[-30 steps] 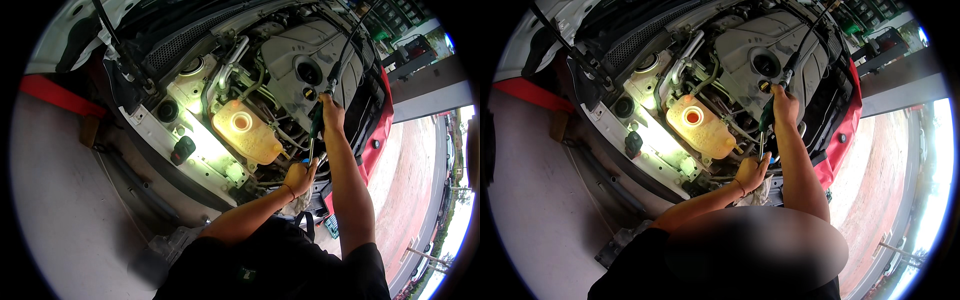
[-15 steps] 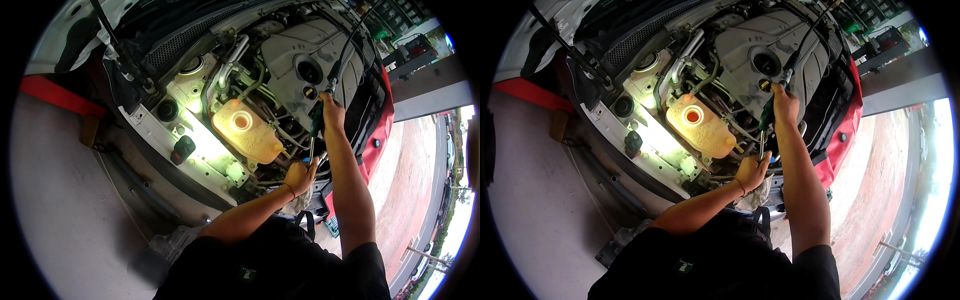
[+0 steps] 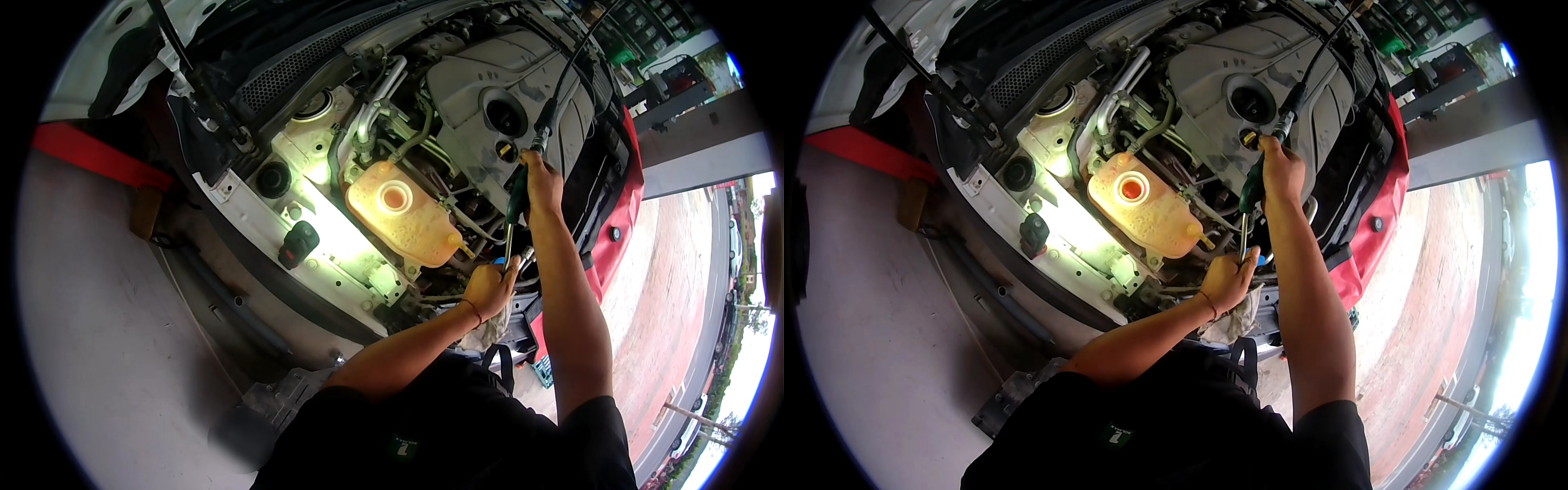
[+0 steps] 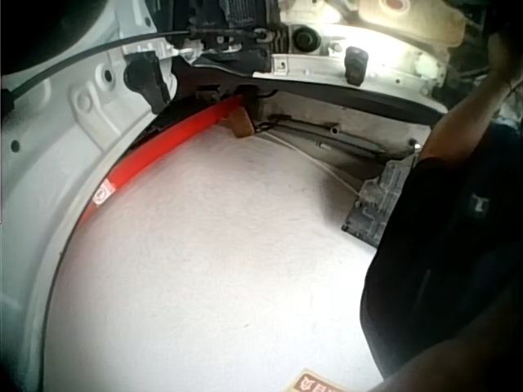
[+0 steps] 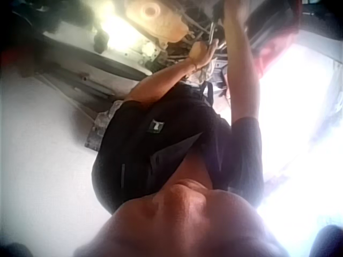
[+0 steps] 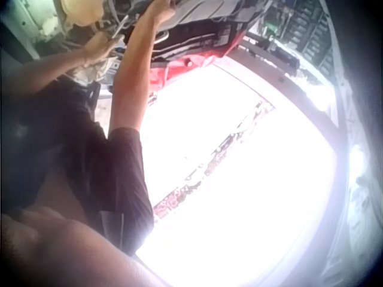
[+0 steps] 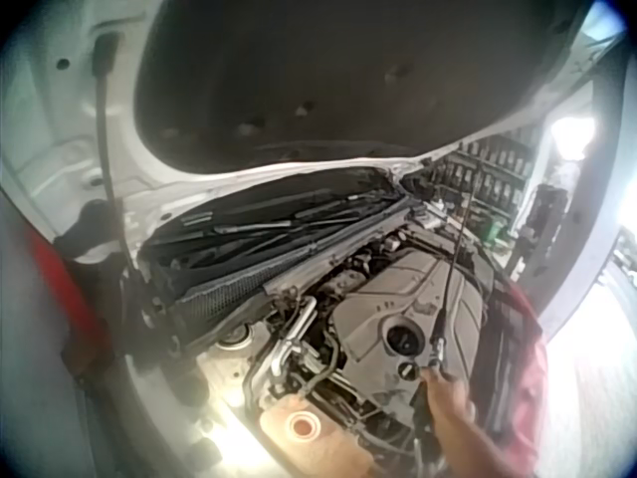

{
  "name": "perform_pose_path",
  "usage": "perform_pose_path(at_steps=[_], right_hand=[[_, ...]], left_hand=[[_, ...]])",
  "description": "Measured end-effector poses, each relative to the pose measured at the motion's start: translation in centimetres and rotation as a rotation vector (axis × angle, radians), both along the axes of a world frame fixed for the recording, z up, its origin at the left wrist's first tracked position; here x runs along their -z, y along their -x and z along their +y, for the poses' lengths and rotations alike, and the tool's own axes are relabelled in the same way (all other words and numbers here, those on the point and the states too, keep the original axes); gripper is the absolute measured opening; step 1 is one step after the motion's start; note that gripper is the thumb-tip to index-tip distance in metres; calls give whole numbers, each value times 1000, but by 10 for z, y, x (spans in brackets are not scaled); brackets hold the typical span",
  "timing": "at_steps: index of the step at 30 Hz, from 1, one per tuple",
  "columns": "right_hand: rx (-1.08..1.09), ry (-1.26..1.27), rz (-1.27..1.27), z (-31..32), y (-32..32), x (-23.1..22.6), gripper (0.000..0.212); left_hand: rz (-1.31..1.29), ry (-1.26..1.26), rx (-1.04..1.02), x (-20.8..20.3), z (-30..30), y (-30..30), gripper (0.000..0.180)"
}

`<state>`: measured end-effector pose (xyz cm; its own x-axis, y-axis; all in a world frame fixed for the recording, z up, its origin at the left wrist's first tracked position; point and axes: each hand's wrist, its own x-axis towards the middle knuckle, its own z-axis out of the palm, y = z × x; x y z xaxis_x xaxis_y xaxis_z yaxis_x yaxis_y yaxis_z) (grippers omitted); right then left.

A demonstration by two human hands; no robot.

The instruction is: The person pours pink coolant from a container into the car's engine reservoir. They then use a screwdriver to tighten a cap on the engine, wipe the area with a cloth, and place a plastic cover back onto the engine bay.

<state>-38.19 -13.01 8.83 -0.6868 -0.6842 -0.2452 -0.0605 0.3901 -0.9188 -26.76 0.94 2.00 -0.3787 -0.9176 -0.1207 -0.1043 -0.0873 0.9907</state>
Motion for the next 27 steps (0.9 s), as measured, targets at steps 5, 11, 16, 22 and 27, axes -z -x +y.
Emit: perform_pose_path(at_steps=[5,11,16,22,27], right_hand=[[-73,-28,-366,-7,15,-7,30],[-124,-7,-758,-12,68,-38,19],[-254,-21,-455,35,101,-72,20],[-225,-262,35,129,169,-49,28],[-105,-393,321,207,228,7,25]], left_hand=[[116,-100,65,-9,-4,-8,50],[225,-13,59,10,3,-4,32],[419,-205,18,21,7,-3,21],[518,-368,50,19,6,-1,23],[539,-260,80,22,11,6,22]])
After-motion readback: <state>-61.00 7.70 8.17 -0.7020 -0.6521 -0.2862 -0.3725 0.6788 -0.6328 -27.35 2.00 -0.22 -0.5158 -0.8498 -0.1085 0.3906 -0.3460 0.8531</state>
